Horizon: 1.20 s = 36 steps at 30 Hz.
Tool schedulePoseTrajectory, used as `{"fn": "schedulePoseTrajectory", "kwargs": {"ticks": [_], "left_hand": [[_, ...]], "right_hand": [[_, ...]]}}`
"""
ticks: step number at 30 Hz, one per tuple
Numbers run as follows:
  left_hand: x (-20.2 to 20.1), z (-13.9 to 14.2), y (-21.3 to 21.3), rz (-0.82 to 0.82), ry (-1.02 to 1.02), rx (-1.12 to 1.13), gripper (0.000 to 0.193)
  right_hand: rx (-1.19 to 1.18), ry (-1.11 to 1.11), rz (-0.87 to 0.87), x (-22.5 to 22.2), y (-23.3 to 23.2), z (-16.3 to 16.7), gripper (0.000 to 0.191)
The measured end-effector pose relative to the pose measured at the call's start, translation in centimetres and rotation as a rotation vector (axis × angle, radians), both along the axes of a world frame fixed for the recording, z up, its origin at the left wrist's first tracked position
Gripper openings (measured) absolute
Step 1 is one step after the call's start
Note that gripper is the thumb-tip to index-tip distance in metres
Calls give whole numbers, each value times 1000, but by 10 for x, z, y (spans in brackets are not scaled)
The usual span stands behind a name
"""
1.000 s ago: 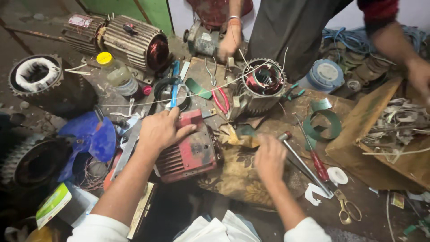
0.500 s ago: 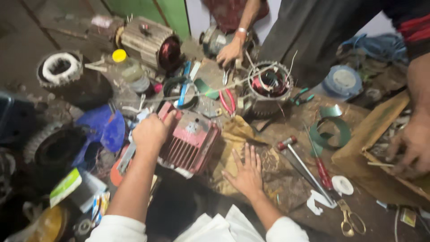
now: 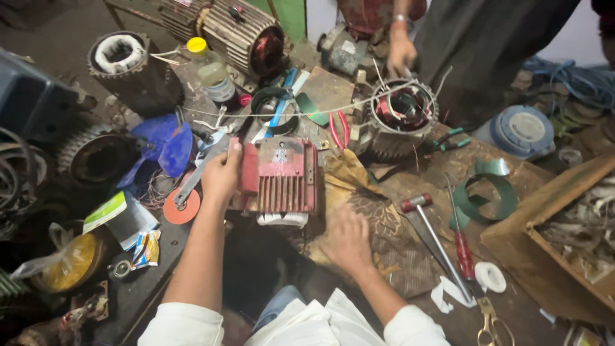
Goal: The person works on an electric motor stator, inserting white insulating material into the winding slots, then uses a hammer to tap the stator body. They cut a green insulating tape with scissors and place it over the windings, then continue tapping the stator with the hammer to seat the components.
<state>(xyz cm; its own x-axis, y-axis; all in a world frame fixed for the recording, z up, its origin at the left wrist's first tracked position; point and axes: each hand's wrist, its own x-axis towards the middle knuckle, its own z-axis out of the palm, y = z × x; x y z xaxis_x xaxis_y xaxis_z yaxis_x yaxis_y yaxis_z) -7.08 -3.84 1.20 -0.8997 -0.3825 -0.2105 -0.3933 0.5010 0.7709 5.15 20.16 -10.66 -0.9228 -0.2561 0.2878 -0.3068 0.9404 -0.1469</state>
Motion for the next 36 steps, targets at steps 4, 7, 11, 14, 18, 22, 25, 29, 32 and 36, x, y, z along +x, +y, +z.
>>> {"fn": "schedulePoseTrajectory", "kwargs": {"ticks": [4, 7, 11, 14, 18, 22, 25, 29, 32, 36], "left_hand": [[4, -2, 0, 33, 166, -81, 70], [13, -12, 4, 157, 151, -32, 72], [24, -24, 23, 334, 245, 95, 62], [30, -33, 39, 388, 346, 272, 54], [36, -35, 51, 480, 315, 304, 50], [38, -31, 51, 465, 288, 198, 46], [38, -33, 48, 453, 323, 183, 44], [42, -47, 49, 421, 375, 105, 38], [54, -64, 62, 422, 432, 191, 36], [80, -84, 87, 398, 484, 91, 37]], "right_hand": [[-204, -124, 421, 1, 4, -2, 47], [-187, -238, 397, -6, 3, 0, 42], [-294, -206, 403, -10, 1, 4, 29], [-617, -173, 146, -13, -1, 21, 11], [-751, 58, 40, -52, -13, 61, 13], [-511, 226, 63, -125, -47, 97, 48], [-494, -327, -80, -158, -68, 110, 72], [-493, -553, -94, -163, -68, 106, 84], [-586, -425, 107, -156, -54, 95, 78], [-661, -259, 261, -137, -27, 76, 75]]}}
